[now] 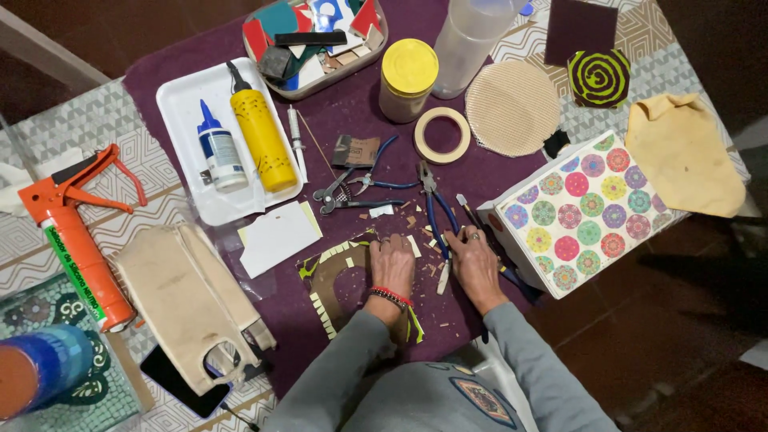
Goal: Using tile nippers to cut ceramic pieces and gluing them onto a frame to create a mosaic artwork.
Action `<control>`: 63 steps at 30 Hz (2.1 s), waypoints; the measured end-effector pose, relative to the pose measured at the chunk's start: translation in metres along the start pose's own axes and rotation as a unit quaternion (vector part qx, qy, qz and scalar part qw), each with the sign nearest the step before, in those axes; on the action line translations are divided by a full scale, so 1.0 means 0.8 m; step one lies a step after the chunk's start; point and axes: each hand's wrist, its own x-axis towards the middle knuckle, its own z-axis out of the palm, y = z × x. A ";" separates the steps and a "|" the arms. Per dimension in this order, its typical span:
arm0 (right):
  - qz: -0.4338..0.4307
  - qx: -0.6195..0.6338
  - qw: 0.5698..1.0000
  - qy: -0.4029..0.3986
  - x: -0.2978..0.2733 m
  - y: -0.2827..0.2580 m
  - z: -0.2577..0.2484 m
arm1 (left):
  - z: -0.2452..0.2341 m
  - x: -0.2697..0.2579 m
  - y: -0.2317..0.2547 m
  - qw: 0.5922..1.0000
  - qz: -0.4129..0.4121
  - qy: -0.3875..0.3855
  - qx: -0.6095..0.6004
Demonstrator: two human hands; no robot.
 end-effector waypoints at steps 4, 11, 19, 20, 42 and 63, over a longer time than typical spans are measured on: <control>0.014 -0.011 1.000 -0.013 0.005 0.002 -0.007 | -0.010 0.002 0.000 1.000 0.001 0.013 -0.015; 0.064 0.061 0.995 -0.036 0.010 -0.003 -0.031 | 0.004 0.014 0.001 0.999 -0.007 0.011 -0.045; 0.196 0.273 0.942 0.003 0.001 -0.031 -0.055 | -0.060 0.012 0.005 0.995 -0.022 -0.010 -0.096; 0.244 0.318 0.916 0.012 -0.001 -0.033 -0.051 | -0.037 0.020 0.000 0.992 -0.019 0.050 -0.112; 0.124 0.268 0.955 0.015 -0.002 -0.026 -0.017 | -0.043 0.092 -0.024 0.980 0.045 0.122 -0.151; 0.231 0.323 0.916 0.046 0.067 -0.084 -0.078 | -0.008 0.073 -0.104 0.930 -0.096 0.200 -0.292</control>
